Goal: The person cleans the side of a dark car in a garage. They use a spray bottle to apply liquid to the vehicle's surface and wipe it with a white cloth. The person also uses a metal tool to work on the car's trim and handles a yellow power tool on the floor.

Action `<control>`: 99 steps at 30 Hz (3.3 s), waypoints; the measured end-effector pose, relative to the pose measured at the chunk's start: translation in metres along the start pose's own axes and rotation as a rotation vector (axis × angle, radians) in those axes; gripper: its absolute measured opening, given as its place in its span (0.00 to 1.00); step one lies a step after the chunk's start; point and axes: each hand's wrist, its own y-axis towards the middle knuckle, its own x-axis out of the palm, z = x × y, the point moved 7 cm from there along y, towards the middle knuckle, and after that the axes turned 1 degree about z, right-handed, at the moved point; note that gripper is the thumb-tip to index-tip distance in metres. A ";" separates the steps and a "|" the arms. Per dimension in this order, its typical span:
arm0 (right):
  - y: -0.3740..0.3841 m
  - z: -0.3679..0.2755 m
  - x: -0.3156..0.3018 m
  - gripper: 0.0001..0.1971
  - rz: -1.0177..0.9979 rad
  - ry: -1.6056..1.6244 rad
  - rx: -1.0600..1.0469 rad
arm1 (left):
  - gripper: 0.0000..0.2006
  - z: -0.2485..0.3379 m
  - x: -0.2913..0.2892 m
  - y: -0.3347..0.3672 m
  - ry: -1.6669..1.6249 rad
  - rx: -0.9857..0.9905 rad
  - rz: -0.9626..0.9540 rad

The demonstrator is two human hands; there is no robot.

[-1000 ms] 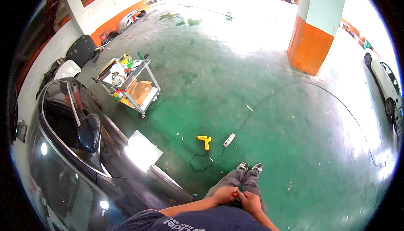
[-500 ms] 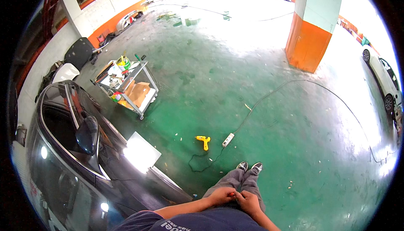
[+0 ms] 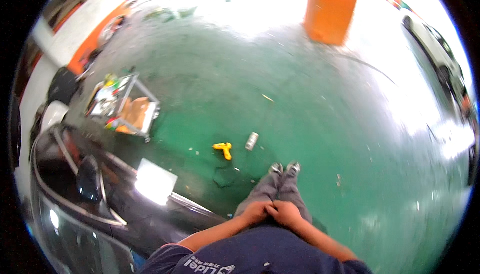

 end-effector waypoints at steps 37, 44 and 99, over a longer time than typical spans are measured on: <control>-0.020 0.035 -0.010 0.20 -0.022 0.052 0.110 | 0.08 0.055 0.051 0.045 0.293 0.356 -0.124; -0.009 0.043 -0.001 0.19 0.007 -0.009 0.137 | 0.09 0.051 0.053 0.054 0.275 0.304 -0.145; 0.043 0.001 0.012 0.20 -0.333 0.098 -0.304 | 0.06 0.026 -0.031 -0.012 0.354 -0.610 0.093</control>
